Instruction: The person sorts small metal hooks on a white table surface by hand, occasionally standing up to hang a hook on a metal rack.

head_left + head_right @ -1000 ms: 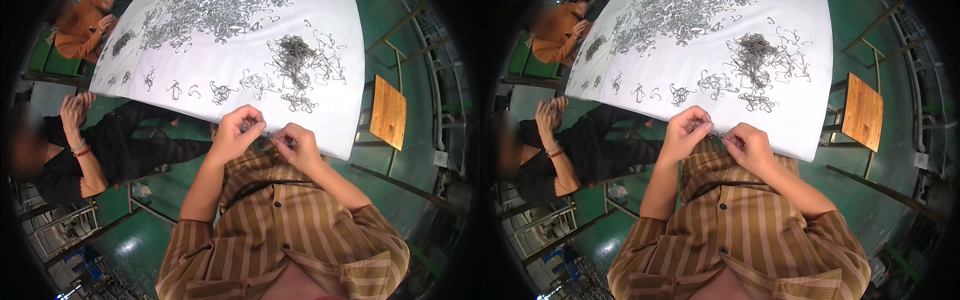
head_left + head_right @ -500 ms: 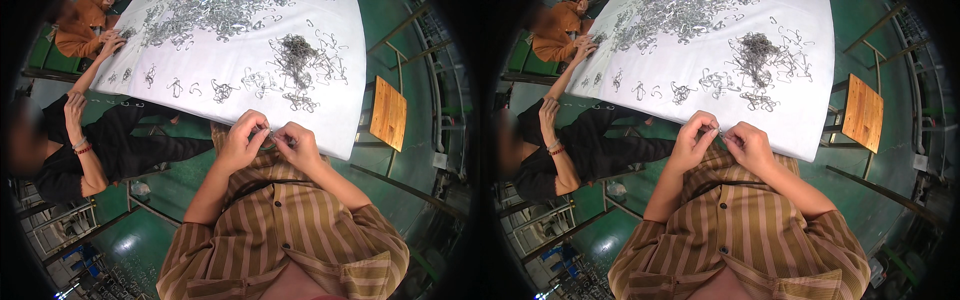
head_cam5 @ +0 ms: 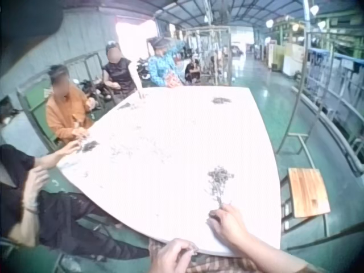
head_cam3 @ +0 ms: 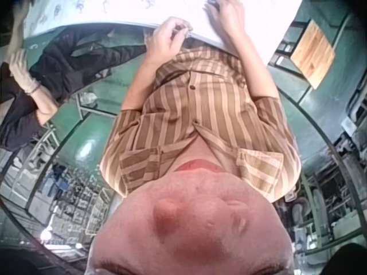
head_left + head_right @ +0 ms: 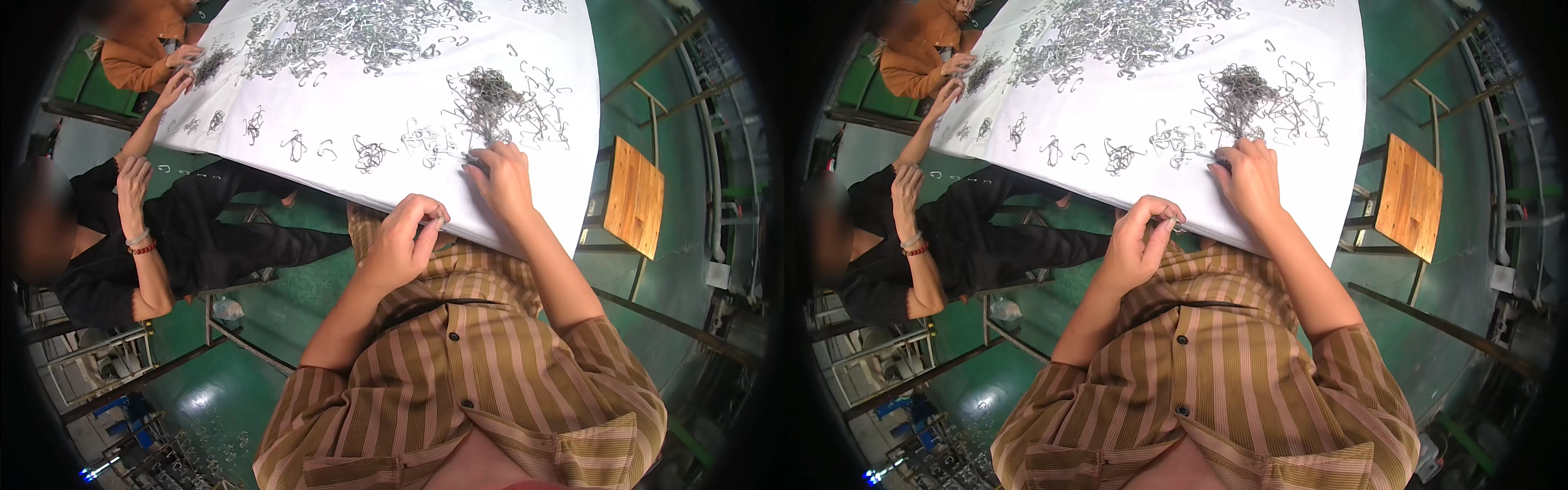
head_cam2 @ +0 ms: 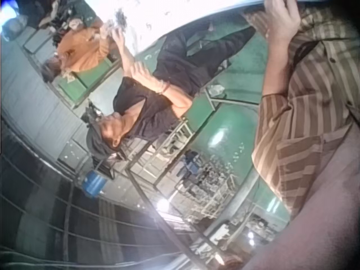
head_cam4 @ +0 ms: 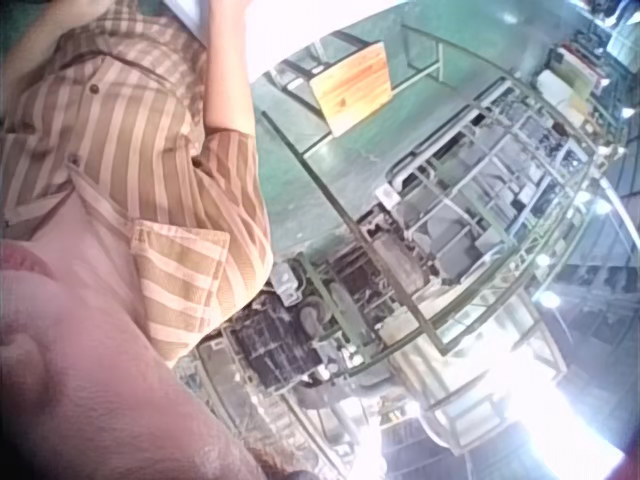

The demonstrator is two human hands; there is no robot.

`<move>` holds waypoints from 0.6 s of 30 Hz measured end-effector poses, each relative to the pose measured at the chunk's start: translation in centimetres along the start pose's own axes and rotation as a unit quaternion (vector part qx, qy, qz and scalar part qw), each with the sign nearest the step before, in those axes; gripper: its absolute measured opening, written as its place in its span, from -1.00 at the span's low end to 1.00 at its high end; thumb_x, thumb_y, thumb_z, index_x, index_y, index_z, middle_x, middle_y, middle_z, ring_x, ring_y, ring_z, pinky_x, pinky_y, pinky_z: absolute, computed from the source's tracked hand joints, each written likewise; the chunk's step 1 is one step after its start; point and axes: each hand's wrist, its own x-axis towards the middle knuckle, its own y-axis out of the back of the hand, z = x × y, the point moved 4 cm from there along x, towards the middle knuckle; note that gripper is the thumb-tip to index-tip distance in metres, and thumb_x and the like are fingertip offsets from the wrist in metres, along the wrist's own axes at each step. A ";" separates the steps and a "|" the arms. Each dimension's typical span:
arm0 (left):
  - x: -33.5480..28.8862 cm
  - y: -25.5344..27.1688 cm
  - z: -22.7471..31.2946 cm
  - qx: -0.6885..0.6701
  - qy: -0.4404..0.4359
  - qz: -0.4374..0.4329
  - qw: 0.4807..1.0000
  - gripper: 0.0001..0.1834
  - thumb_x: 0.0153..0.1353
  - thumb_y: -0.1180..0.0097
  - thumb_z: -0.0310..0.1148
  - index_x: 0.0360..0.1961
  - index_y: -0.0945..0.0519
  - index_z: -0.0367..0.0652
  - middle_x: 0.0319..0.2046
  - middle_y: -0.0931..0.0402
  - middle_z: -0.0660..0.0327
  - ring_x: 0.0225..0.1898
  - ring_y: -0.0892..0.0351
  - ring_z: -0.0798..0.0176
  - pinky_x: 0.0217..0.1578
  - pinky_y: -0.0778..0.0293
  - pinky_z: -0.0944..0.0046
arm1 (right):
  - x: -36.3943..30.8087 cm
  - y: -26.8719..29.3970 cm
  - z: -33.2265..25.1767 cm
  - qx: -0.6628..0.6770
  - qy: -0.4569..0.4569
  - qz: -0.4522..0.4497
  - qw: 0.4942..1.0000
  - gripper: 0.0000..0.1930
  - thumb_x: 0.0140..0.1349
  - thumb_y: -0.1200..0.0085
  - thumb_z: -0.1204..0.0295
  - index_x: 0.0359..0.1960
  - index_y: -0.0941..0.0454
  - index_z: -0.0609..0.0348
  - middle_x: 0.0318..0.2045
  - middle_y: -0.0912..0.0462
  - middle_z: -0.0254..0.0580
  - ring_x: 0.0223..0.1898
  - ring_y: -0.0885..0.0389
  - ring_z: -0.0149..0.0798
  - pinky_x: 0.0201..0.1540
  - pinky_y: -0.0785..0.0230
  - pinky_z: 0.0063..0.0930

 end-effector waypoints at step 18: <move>0.0 0.3 0.0 -0.011 0.029 0.023 0.999 -0.91 0.11 0.04 -0.64 -0.33 -0.38 -0.29 -0.42 -0.46 0.12 -0.40 -0.46 0.20 -0.36 -0.39 0.29 | 0.2 0.3 -0.4 0.464 -0.208 -0.139 0.850 -0.92 0.09 -0.16 0.53 -0.42 -0.58 0.30 -0.49 -0.60 -0.31 -0.45 -0.47 -0.53 -0.34 -0.31 -0.65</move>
